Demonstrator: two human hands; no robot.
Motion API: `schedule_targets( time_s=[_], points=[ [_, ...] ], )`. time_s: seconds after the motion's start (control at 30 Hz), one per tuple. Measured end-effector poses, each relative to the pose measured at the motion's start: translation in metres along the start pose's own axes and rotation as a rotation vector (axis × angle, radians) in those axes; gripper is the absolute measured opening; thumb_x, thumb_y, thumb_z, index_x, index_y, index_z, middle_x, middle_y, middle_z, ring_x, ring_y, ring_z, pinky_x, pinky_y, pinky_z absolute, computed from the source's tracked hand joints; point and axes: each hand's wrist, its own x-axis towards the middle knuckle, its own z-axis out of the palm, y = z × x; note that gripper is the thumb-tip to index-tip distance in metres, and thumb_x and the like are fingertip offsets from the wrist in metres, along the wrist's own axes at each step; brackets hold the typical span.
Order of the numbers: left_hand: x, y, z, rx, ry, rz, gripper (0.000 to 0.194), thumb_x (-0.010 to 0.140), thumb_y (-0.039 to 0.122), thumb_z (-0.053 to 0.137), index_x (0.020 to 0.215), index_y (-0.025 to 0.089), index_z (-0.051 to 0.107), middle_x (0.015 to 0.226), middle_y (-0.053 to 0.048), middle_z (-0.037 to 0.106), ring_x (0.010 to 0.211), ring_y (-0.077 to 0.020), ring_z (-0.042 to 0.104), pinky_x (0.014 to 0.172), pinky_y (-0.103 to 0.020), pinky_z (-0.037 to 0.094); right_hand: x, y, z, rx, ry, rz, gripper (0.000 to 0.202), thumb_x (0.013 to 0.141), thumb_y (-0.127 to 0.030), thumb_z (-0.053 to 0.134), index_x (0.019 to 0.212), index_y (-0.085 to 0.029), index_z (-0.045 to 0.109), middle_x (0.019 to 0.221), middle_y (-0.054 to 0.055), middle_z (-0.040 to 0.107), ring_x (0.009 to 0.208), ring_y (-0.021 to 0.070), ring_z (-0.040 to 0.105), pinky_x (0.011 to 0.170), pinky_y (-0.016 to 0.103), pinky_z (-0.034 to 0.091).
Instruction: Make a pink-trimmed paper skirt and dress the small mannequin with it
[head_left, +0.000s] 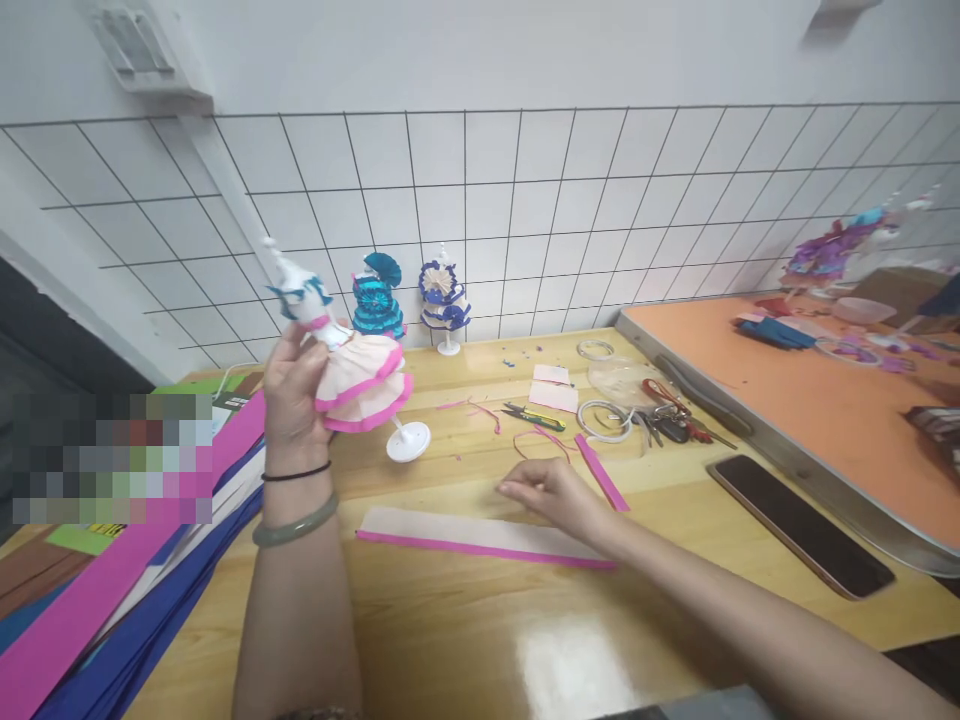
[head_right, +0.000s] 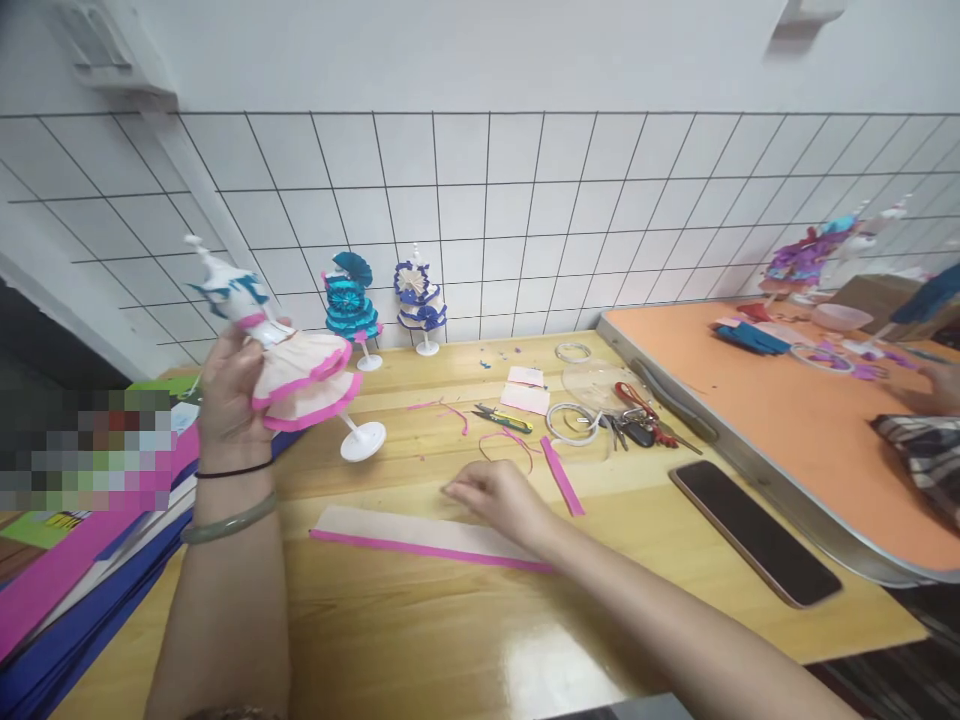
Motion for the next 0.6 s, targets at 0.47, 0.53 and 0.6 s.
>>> schedule_targets(
  time_s=[0.47, 0.53, 0.6],
  points=[
    [-0.039, -0.068, 0.061, 0.283, -0.276, -0.286, 0.067, 0.065, 0.03, 0.076, 0.126, 0.017, 0.05, 0.115, -0.014, 0.064, 0.108, -0.0258, 0.06, 0.093, -0.04, 0.048, -0.054, 0.06, -0.115, -0.102, 0.376, 0.211, 0.056, 0.077, -0.068, 0.048, 0.063, -0.016, 0.064, 0.043, -0.002, 0.047, 0.043, 0.0112, 0.043, 0.049, 0.025, 0.035],
    [-0.04, -0.07, 0.06, 0.33, -0.318, -0.268, 0.068, 0.068, 0.03, 0.074, 0.129, 0.017, 0.047, 0.117, -0.014, 0.063, 0.111, -0.026, 0.058, 0.096, -0.041, 0.046, -0.059, 0.064, -0.12, -0.12, 0.375, 0.216, 0.055, 0.078, -0.067, 0.047, 0.061, -0.017, 0.062, 0.044, -0.002, 0.046, 0.044, 0.0109, 0.042, 0.049, 0.025, 0.035],
    [-0.041, -0.072, 0.059, 0.36, -0.369, -0.256, 0.069, 0.071, 0.03, 0.072, 0.133, 0.018, 0.043, 0.12, -0.015, 0.061, 0.115, -0.0254, 0.056, 0.098, -0.041, 0.044, -0.064, 0.069, -0.124, -0.137, 0.373, 0.227, 0.055, 0.078, -0.067, 0.047, 0.059, -0.017, 0.059, 0.045, -0.003, 0.046, 0.044, 0.0103, 0.04, 0.049, 0.024, 0.035]
  ],
)
